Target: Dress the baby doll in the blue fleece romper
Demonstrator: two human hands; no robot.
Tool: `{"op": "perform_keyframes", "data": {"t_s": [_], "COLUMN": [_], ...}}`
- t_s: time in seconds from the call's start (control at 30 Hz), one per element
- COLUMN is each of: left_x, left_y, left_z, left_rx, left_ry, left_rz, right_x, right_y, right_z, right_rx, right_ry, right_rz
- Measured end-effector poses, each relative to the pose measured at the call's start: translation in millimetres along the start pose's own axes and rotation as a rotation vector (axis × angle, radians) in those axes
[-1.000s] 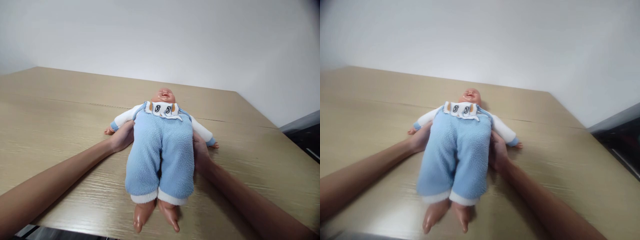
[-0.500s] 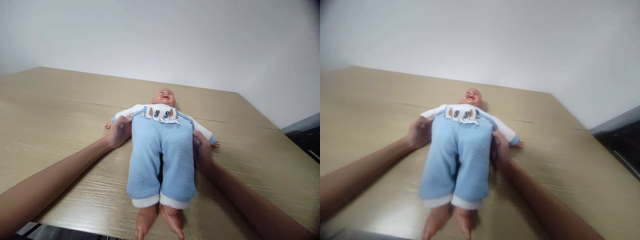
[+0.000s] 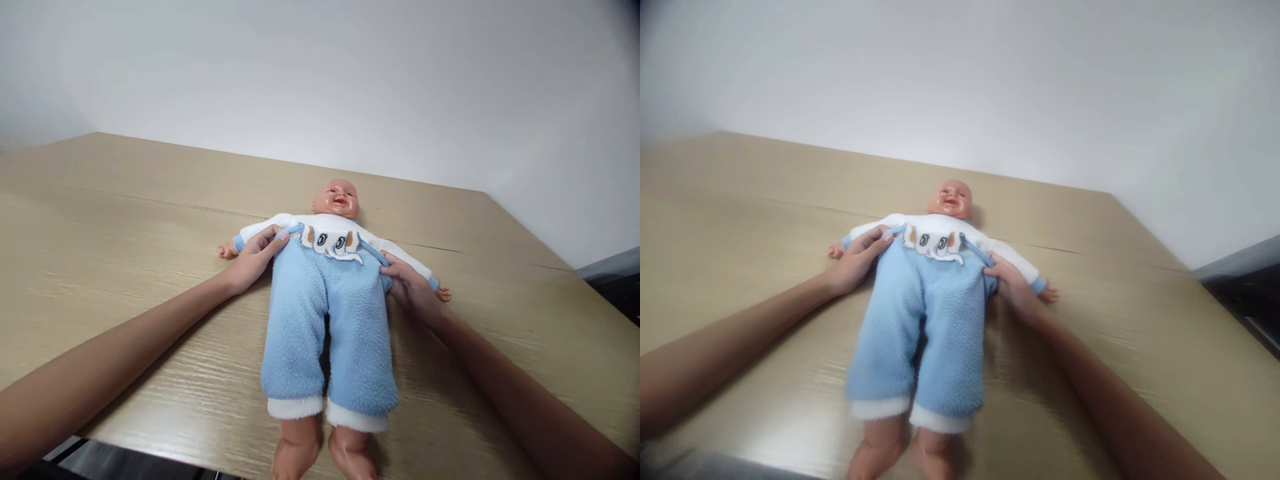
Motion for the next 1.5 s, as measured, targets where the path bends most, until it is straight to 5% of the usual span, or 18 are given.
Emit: {"op": "perform_keyframes", "data": {"t_s": [0.3,0.53,0.63,0.73,0.83,0.9,1.03,1.3,1.5], "left_x": [-1,4,6,7,7,8,10,16,19], "left_y": [3,-4,-5,-5,-4,-3,1,1,-1], "left_z": [-2.0,-5.5,-4.9,-3.5,-3.3,-3.9,-5.8,-5.9,-6.3], "left_rx": [-0.155,-0.272,-0.326,-0.417,-0.438,-0.437,-0.444,-0.525,-0.658], "left_ry": [0.135,0.243,0.287,0.338,0.344,0.344,0.351,0.46,0.572], "left_rz": [-0.14,-0.287,-0.365,-0.446,-0.466,-0.473,-0.466,-0.478,-0.735], "right_x": [-25,-89,-114,-141,-167,-180,-183,-157,-154], "right_y": [-37,-64,-78,-78,-62,-50,-43,-66,-56], "right_z": [11,-43,-81,-117,-150,-167,-175,-125,-108], "right_rx": [-0.158,0.493,0.778,1.034,1.096,1.096,1.074,0.806,0.604], "right_ry": [-0.142,0.035,-0.167,-0.57,-0.955,-1.044,-0.971,-0.497,-0.494], "right_rz": [-0.044,0.315,0.418,0.463,0.59,0.645,0.688,0.744,0.601]}}
Point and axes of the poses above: each hand's wrist, its own x-axis away from the middle knuckle, its own z-axis out of the back of the hand, y = z × x, the point moved 1 cm from there along -x, towards the middle knuckle, and after that the axes turned 6 degrees about z, right-handed, at the moved point
